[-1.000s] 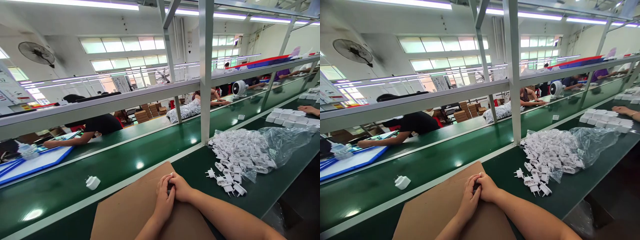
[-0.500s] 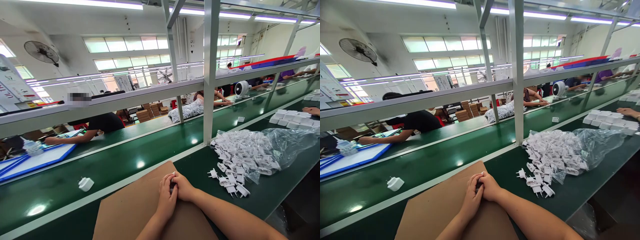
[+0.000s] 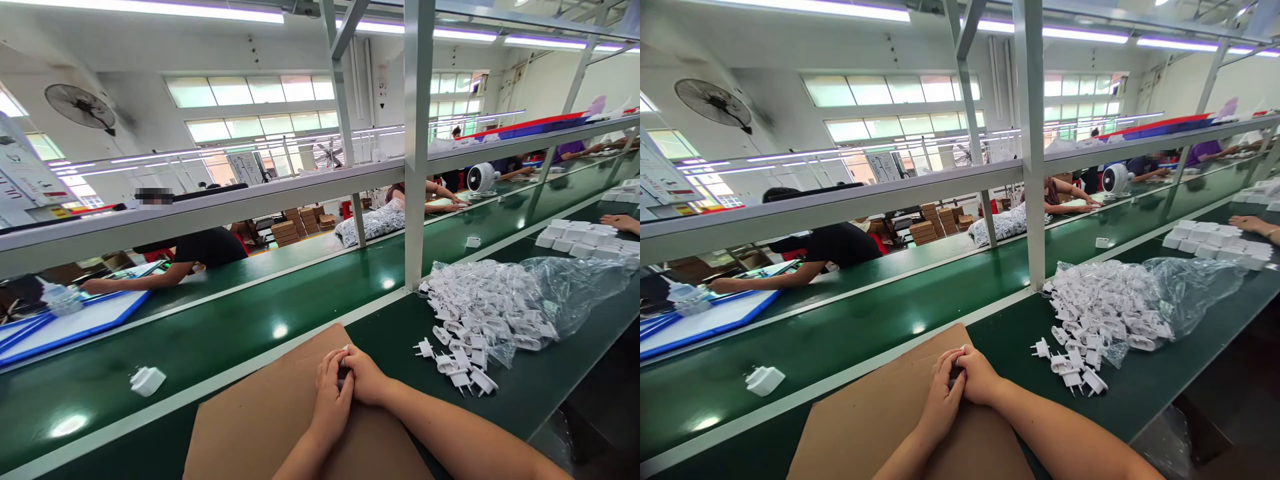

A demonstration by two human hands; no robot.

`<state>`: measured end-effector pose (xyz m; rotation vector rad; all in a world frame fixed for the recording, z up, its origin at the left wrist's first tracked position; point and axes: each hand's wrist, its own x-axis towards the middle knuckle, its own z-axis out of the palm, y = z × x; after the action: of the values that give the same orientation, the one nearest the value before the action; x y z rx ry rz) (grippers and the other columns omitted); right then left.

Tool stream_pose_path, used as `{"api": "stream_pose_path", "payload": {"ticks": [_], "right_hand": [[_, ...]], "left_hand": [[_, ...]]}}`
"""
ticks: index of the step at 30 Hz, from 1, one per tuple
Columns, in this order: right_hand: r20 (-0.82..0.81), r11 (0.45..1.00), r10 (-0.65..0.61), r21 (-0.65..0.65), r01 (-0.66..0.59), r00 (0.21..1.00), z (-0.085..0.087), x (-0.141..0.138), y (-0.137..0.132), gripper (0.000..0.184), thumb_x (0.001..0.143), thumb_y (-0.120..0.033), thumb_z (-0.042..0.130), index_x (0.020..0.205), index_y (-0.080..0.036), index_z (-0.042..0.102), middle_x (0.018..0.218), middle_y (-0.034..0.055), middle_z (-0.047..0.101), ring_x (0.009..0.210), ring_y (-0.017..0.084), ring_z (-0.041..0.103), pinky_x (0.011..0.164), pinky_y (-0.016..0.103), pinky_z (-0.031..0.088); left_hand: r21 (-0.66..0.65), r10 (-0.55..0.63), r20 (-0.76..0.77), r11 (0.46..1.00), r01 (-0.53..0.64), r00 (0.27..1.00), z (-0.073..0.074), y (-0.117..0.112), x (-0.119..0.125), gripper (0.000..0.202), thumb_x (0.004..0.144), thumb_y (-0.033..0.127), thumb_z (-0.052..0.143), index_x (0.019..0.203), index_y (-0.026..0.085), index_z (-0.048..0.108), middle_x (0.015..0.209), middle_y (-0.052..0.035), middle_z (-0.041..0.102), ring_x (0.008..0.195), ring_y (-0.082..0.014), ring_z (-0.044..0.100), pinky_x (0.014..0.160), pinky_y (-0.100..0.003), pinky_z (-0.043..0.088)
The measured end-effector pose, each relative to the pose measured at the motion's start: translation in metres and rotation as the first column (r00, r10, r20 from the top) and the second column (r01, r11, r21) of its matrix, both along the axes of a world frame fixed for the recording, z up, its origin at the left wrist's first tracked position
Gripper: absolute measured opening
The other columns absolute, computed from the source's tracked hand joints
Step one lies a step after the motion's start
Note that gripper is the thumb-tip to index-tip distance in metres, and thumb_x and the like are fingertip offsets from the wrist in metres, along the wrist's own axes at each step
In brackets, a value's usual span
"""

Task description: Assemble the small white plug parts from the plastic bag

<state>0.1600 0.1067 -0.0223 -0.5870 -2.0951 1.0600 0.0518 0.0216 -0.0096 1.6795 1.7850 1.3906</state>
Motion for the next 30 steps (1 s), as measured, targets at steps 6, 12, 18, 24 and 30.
{"api": "stream_pose_path", "payload": {"ticks": [6, 12, 18, 24, 30], "right_hand": [[0.002, 1.000, -0.005, 0.018, 0.005, 1.000, 0.0002, 0.0003, -0.0001, 0.011, 0.069, -0.005, 0.066, 0.073, -0.014, 0.064, 0.101, 0.0073, 0.060, 0.088, 0.019, 0.061, 0.079, 0.032, 0.053], [0.005, 1.000, -0.001, 0.008, 0.001, 1.000, -0.0006, 0.0001, 0.0007, 0.013, 0.070, -0.003, 0.064, 0.075, -0.014, 0.066, 0.101, 0.0076, 0.061, 0.088, 0.019, 0.061, 0.079, 0.032, 0.053], [-0.003, 1.000, -0.003, -0.002, 0.003, 1.000, 0.0008, 0.0001, -0.0001, 0.012, 0.070, -0.003, 0.064, 0.075, -0.014, 0.065, 0.100, 0.0075, 0.060, 0.088, 0.019, 0.061, 0.079, 0.031, 0.052], [-0.015, 1.000, 0.019, -0.008, -0.019, 1.000, 0.0032, 0.0012, -0.0003, 0.012, 0.070, -0.003, 0.064, 0.075, -0.014, 0.065, 0.103, 0.0085, 0.060, 0.090, 0.020, 0.062, 0.081, 0.034, 0.053], [0.001, 1.000, 0.008, 0.008, -0.008, 1.000, -0.0005, 0.0005, 0.0014, 0.014, 0.069, -0.004, 0.064, 0.078, -0.014, 0.067, 0.103, 0.0083, 0.061, 0.090, 0.020, 0.061, 0.081, 0.032, 0.053]], "left_hand": [[0.009, 0.001, 0.009, 1.000, -0.001, 1.000, -0.0011, 0.0001, -0.0002, 0.033, 0.093, 0.027, 0.053, 0.124, 0.024, 0.064, 0.134, -0.0109, 0.058, 0.128, -0.0284, 0.052, 0.115, -0.054, 0.038], [0.005, -0.003, 0.017, 1.000, 0.003, 1.000, -0.0018, 0.0005, -0.0006, 0.034, 0.093, 0.028, 0.052, 0.124, 0.023, 0.064, 0.135, -0.0112, 0.058, 0.130, -0.0285, 0.051, 0.116, -0.055, 0.038], [0.014, -0.008, 0.023, 1.000, 0.008, 1.000, -0.0007, 0.0001, -0.0002, 0.034, 0.093, 0.028, 0.053, 0.124, 0.024, 0.064, 0.134, -0.0114, 0.058, 0.129, -0.0286, 0.051, 0.115, -0.055, 0.039], [0.002, -0.006, 0.021, 1.000, 0.006, 1.000, 0.0004, -0.0003, -0.0002, 0.034, 0.092, 0.027, 0.053, 0.124, 0.024, 0.065, 0.135, -0.0108, 0.058, 0.130, -0.0284, 0.051, 0.115, -0.054, 0.039], [0.002, -0.004, 0.015, 1.000, 0.004, 1.000, 0.0001, 0.0000, 0.0003, 0.034, 0.093, 0.027, 0.052, 0.124, 0.025, 0.064, 0.135, -0.0103, 0.058, 0.130, -0.0283, 0.051, 0.116, -0.055, 0.038]]}}
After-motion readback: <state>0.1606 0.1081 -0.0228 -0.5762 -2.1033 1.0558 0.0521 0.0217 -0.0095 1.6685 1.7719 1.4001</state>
